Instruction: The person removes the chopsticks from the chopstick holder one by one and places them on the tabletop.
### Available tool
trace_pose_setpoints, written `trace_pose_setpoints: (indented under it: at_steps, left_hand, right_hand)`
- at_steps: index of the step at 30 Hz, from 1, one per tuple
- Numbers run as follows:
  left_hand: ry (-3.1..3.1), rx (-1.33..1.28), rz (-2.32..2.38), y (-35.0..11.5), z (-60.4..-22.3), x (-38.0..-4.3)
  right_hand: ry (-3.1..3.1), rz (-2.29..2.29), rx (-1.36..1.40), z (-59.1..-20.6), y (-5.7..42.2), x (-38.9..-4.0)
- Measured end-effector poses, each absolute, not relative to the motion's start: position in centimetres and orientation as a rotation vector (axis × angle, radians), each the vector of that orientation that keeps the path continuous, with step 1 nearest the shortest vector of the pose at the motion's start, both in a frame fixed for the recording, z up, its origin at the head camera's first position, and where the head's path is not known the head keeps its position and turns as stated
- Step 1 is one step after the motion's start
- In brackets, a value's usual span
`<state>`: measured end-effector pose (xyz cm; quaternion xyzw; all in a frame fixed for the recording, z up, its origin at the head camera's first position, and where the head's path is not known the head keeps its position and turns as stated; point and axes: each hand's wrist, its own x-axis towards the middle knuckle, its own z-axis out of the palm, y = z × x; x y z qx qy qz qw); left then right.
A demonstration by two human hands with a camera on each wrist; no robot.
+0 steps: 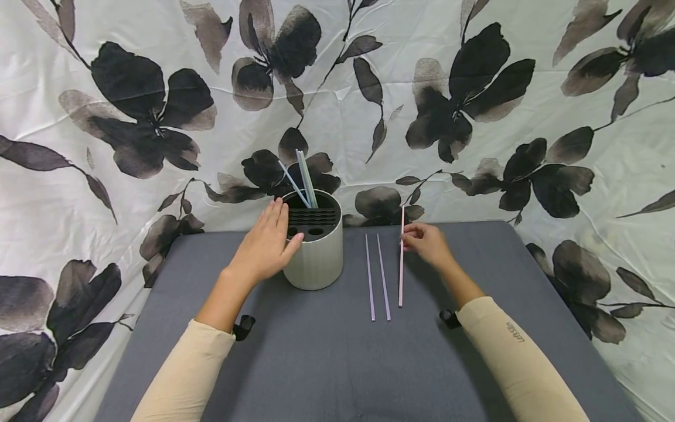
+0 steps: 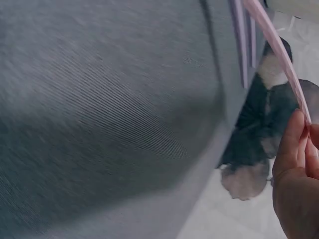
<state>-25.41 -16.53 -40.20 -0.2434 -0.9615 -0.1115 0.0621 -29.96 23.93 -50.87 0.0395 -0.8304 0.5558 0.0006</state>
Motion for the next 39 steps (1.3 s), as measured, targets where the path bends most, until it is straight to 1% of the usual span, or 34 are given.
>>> trace_pose_setpoints:
  at_steps: [10,15,20,28,39]
  left_hand:
    - [-2.916,-0.722,-0.334,-16.3,-40.3,-24.7]
    - [-2.905,-0.715,-0.323,-16.3,-40.4,-24.5]
    - [-2.899,-0.719,-0.328,-16.3,-40.2,-24.5]
    - [-2.901,-0.715,-0.326,-16.2,-40.2,-24.7]
    - [-2.915,-0.704,-0.318,-16.2,-40.0,-24.7]
  right_hand:
    - [-2.645,1.804,-0.019,-53.6,23.2,-29.3]
    - [-2.627,1.881,-0.151,-54.2,22.7,-29.1]
    - [-2.687,1.831,-0.234,-54.3,22.3,-29.2]
    - [-2.824,1.655,-0.257,-54.0,21.9,-28.9]
    - [-2.939,1.341,-0.174,-53.7,21.5,-28.9]
